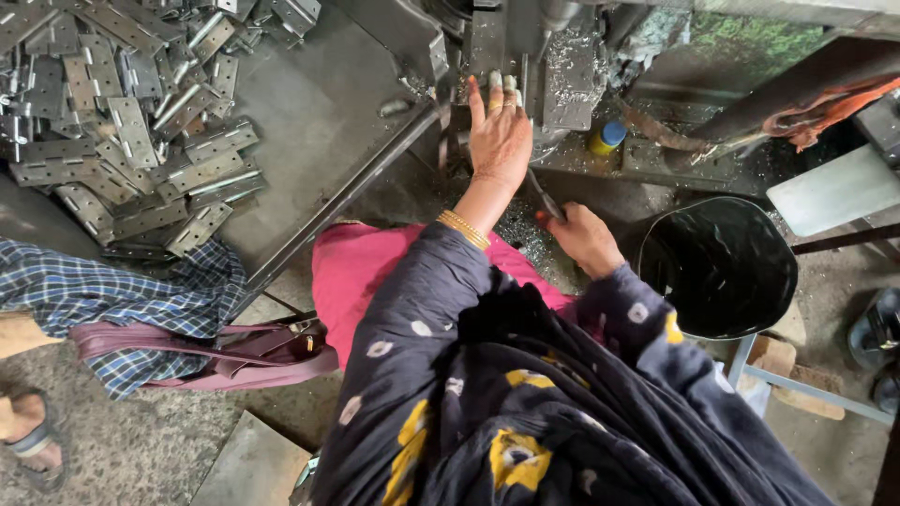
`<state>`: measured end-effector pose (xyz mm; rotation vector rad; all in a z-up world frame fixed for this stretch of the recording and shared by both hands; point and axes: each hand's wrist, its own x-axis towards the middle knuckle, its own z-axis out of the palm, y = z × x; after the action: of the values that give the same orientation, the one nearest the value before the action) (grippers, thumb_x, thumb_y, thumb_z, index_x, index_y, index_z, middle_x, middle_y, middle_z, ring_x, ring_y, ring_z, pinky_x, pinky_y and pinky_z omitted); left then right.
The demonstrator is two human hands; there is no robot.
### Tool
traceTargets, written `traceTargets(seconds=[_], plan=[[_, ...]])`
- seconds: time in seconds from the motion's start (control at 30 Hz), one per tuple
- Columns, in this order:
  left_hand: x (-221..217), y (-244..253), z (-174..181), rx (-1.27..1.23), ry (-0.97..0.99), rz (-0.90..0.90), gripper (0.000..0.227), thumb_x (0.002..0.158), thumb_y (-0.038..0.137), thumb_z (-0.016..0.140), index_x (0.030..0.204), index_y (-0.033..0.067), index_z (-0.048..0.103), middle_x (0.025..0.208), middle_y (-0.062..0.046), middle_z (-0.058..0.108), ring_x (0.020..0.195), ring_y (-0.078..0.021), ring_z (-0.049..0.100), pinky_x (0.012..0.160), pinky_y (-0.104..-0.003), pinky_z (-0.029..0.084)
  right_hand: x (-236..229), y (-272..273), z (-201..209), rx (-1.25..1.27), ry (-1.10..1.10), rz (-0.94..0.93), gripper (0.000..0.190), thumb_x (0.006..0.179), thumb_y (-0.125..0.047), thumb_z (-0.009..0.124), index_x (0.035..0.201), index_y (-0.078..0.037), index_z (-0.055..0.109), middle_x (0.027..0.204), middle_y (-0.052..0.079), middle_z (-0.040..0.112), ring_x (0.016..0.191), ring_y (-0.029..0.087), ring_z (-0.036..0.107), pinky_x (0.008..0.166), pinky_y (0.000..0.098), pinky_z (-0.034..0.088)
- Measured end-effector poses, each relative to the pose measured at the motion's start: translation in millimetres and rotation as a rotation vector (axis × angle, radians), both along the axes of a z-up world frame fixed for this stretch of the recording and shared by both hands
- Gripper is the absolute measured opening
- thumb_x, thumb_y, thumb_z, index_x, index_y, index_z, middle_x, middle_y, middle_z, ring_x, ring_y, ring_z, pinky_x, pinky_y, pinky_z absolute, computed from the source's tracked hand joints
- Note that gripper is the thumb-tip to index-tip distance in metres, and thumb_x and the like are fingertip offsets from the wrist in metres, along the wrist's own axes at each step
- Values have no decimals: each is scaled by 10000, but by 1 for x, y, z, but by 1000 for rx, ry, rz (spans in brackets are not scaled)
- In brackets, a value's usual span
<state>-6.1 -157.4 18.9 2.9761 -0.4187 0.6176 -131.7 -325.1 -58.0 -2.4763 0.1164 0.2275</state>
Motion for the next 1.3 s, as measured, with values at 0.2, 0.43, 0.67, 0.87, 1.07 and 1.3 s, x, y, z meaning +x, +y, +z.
traceTargets(seconds=[0.2,0.43,0.67,0.87,1.07,1.3], plan=[[-6,-2,-4,-4,-36,-16,436,932,149,530,1287,-61,672,1469,-209,571,1458,-361,399,1228,-650,85,-12,-11,-30,26,-53,27,405,947,-371,688,946,34,670,878,317,661,866,490,661,725,525,493],[3,-4,2,161,14,43,433,975,185,542,1328,-26,675,1518,-166,551,1497,-318,375,1249,-642,69,1,-10,-33,-33,82,-19,420,965,-427,696,928,-9,667,814,296,666,822,446,668,706,510,493],[5,0,7,26,98,-12,341,927,157,571,1199,39,739,1530,-141,523,1485,-325,373,1228,-658,80,-11,-1,-14,193,150,-70,410,945,-391,657,965,18,660,745,278,661,676,438,692,616,516,494],[29,-11,4,55,8,64,355,909,123,575,1206,35,749,1523,-138,532,1468,-319,382,1232,-646,68,-6,-1,-11,-7,-27,13,434,981,-414,715,899,11,691,740,237,630,687,380,639,608,498,466],[37,-7,-4,49,145,27,296,964,153,557,1167,76,758,1523,-89,531,1533,-335,322,1239,-639,41,-8,-9,-12,169,186,-12,322,933,-321,666,958,-1,695,700,252,641,644,419,667,600,509,481],[60,-7,-3,-42,5,22,457,955,215,563,1354,16,664,1563,-115,474,1513,-352,280,1254,-624,41,1,-7,-12,16,-192,84,314,925,-290,710,911,23,686,758,241,664,713,417,652,601,495,481]])
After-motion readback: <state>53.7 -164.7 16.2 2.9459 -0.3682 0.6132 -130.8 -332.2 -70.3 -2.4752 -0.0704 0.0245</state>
